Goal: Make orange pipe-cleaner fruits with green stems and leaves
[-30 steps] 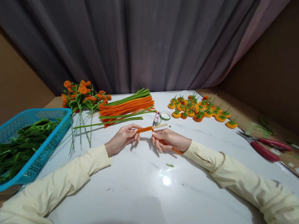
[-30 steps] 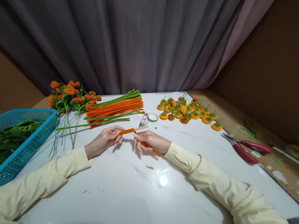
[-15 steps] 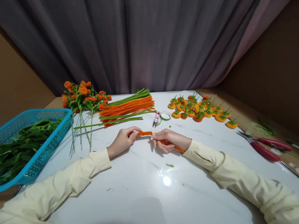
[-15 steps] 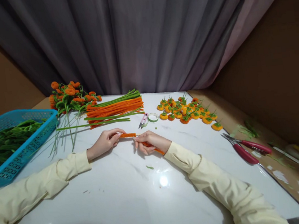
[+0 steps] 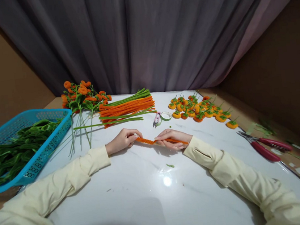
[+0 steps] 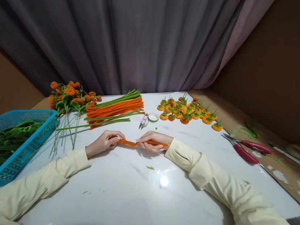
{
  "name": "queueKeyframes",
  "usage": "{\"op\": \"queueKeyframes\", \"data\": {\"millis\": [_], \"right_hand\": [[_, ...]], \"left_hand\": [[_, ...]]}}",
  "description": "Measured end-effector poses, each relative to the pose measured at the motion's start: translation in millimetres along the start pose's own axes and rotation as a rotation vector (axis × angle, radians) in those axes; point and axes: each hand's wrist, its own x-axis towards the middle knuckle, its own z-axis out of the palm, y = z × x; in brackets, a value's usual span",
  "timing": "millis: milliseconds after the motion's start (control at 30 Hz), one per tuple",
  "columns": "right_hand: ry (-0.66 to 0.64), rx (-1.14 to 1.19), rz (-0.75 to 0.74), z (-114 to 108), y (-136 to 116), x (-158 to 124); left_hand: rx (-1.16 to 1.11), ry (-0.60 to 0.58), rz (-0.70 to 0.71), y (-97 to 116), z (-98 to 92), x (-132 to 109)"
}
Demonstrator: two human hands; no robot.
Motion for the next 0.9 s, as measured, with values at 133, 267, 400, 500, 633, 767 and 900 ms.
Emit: {"op": "queueKeyframes", "data": {"millis": [133,267,400,500,633,767,900], "right_hand": [[-0.005,-0.029,-0.028,-0.5,2.1,0.4],[-0.004,-0.049,-0.064,2.4,2.3,-0.8],[-0.014,-0.057,-0.095,9.2,1.6,-2.4],[-0.008,-0.055,-0.128,15.2,2.6,-2.0],[0.024,-0.049,-0.166,19.8,5.2,1.0],[0.047,-0.045,-0.172,20.0,6.2,4.5],[0.086,-0.033,-0.161,19.7,6.6,8.0]], "left_hand": [[-0.167,-0.086,-0.077,2.4,-4.2,-0.2],[-0.348,-0.163,-0.152,3.4,-8.3,-0.4],[-0.438,-0.168,-0.17,1.8,-9.1,0.1],[-0.471,-0.151,-0.146,0.2,-7.5,0.8],[-0.505,-0.138,-0.098,-1.5,-5.7,1.5],[-0.511,-0.076,-0.048,-2.7,-4.5,2.7],[-0.418,0.017,-0.024,-3.1,0.1,4.0]]}}
